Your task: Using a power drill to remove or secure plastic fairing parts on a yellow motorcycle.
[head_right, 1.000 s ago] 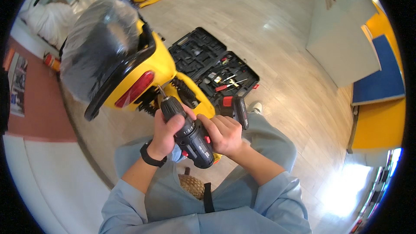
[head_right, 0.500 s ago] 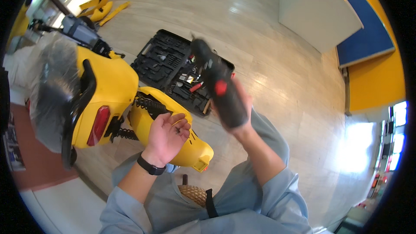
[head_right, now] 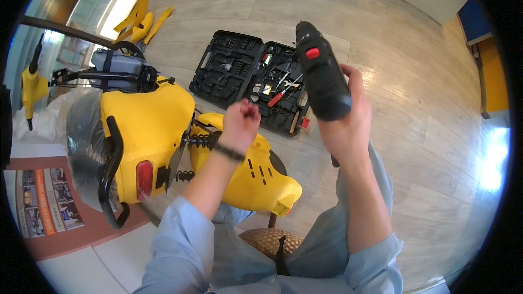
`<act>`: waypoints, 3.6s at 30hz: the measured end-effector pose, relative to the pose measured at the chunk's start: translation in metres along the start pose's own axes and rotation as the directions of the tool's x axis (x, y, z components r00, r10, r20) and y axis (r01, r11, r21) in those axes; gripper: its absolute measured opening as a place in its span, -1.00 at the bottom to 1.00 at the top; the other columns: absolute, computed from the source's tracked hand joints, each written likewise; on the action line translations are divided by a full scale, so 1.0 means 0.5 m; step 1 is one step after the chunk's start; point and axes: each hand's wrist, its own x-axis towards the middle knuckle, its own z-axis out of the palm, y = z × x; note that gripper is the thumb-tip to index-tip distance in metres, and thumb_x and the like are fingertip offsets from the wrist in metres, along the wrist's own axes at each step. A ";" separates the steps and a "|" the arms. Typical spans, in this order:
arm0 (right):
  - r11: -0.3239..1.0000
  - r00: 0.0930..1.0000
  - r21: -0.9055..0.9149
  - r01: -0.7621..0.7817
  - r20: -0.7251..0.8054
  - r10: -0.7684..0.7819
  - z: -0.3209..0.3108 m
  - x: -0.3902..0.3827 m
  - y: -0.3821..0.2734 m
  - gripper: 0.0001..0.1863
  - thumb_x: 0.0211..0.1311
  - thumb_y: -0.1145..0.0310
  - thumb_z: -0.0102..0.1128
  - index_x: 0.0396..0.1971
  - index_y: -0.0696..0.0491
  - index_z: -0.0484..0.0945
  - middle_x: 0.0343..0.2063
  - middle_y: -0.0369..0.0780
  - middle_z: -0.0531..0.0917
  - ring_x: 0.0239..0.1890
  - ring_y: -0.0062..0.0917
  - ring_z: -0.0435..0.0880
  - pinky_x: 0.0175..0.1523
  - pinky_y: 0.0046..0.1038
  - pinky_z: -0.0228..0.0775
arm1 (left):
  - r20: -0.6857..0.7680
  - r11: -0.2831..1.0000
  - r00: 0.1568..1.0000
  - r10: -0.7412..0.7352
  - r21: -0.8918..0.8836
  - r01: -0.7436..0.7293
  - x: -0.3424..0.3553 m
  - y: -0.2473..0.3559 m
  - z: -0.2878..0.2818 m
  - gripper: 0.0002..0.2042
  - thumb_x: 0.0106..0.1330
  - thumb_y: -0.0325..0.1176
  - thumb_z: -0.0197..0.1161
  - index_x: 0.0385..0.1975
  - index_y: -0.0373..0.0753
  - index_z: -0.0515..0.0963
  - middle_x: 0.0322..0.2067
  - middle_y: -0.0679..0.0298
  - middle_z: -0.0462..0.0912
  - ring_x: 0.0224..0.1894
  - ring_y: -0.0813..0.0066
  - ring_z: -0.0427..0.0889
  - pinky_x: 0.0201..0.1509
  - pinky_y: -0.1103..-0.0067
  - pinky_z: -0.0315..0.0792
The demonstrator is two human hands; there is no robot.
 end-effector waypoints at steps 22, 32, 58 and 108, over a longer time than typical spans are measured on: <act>0.852 0.796 -0.365 -0.375 0.345 0.498 0.025 -0.005 -0.045 -0.30 0.04 0.49 0.37 0.20 0.12 0.25 -0.53 -0.10 0.72 -0.42 -0.32 0.77 -0.25 -0.41 0.46 | -0.549 0.995 0.833 0.067 0.103 -0.012 0.564 0.120 -0.155 -0.31 0.39 0.12 -0.18 0.34 -0.31 0.26 0.35 0.07 0.27 0.32 0.11 0.33 0.43 0.11 0.16; 0.984 0.978 -0.170 -0.061 0.188 0.093 0.045 -0.012 -0.027 -0.46 0.04 0.54 0.33 0.09 0.12 0.41 -0.51 -0.15 0.65 -0.41 -0.36 0.69 -0.18 -0.39 0.49 | -0.202 0.987 0.971 -0.130 0.064 0.145 0.282 0.078 0.130 -0.48 0.44 0.10 -0.08 0.06 -0.30 0.30 0.08 0.00 0.50 0.19 -0.02 0.50 0.27 0.11 0.30; 0.873 0.584 0.221 -0.435 0.807 0.087 0.059 -0.028 -0.062 -0.52 0.06 0.50 0.21 0.06 0.06 0.49 0.08 -0.16 0.52 0.26 -0.36 0.42 0.38 -0.29 0.16 | 0.499 0.576 0.842 0.204 0.635 -0.516 -0.356 0.047 0.030 -0.82 0.14 -0.55 0.37 -0.36 -0.26 0.48 -0.44 0.31 0.61 -0.37 0.63 0.60 -0.24 0.59 0.52; 0.899 0.726 0.421 -0.124 0.656 -0.206 0.144 -0.121 -0.066 -0.77 -0.20 0.58 0.22 -0.65 0.07 0.29 -0.51 -0.28 0.46 -0.40 -0.58 0.39 -0.23 -0.54 0.23 | 0.676 0.423 0.722 0.147 0.617 -0.664 -0.332 0.013 -0.023 -0.65 0.01 -0.41 0.43 -0.19 -0.35 0.56 -0.32 0.07 0.71 -0.22 0.26 0.74 -0.14 0.48 0.55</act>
